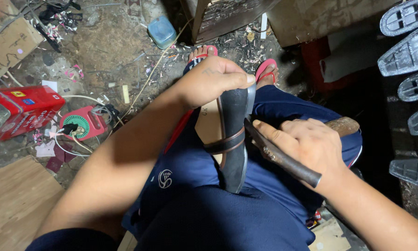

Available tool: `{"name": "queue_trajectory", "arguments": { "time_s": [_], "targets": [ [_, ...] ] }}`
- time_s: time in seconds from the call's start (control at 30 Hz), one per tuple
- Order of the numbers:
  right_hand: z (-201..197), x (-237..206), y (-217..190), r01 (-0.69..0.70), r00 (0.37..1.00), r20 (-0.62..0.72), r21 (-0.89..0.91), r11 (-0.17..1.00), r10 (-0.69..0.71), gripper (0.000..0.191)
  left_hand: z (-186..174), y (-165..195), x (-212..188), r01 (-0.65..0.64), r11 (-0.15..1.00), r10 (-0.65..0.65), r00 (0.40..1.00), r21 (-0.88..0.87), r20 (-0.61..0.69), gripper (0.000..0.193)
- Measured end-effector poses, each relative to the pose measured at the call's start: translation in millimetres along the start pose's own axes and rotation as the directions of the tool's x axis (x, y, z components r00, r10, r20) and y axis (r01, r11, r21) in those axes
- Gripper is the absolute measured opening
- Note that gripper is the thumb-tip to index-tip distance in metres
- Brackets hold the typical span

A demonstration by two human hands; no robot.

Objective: The person sits on the floor holding a shoe with a rubber sole on their lap. They hammer and press along the sole edge with a metal tool, then apply glue with a wooden stick along the sole seam while rotating the shoe.

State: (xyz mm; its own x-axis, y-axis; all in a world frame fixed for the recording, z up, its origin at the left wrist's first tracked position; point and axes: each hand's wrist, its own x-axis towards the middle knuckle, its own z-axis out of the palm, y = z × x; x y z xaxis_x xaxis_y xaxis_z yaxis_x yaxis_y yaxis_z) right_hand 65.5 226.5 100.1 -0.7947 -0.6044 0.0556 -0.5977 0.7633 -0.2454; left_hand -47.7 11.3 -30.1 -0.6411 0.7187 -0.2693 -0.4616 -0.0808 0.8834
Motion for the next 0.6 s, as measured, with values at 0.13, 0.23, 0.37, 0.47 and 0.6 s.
{"name": "queue_trajectory", "arguments": {
  "time_s": [0.13,0.23,0.37,0.47,0.6],
  "targets": [
    [6,1,-7,0.004,1.0,-0.005,-0.027,1.0,-0.004,0.038,1,-1,2,-0.009,0.999,0.01,1.0,0.044,-0.009,0.029],
    [12,1,-4,-0.005,0.999,-0.034,-0.016,1.0,0.004,0.037,-1,0,3,0.006,1.0,-0.006,1.0,-0.003,0.006,0.029],
    [19,-5,9,-0.061,0.984,-0.128,0.392,0.918,0.12,0.026,-3,1,1,0.006,1.0,-0.006,1.0,0.002,-0.009,0.028],
    [28,-17,6,-0.148,0.962,-0.128,0.494,0.857,0.24,0.017,-3,-2,-1,0.019,0.999,-0.019,1.0,-0.042,0.004,0.029],
    [40,-28,4,-0.215,0.944,-0.105,0.528,0.822,0.314,0.017,-3,-3,0,0.01,0.998,-0.007,0.999,-0.066,0.044,0.029]
  ]
}}
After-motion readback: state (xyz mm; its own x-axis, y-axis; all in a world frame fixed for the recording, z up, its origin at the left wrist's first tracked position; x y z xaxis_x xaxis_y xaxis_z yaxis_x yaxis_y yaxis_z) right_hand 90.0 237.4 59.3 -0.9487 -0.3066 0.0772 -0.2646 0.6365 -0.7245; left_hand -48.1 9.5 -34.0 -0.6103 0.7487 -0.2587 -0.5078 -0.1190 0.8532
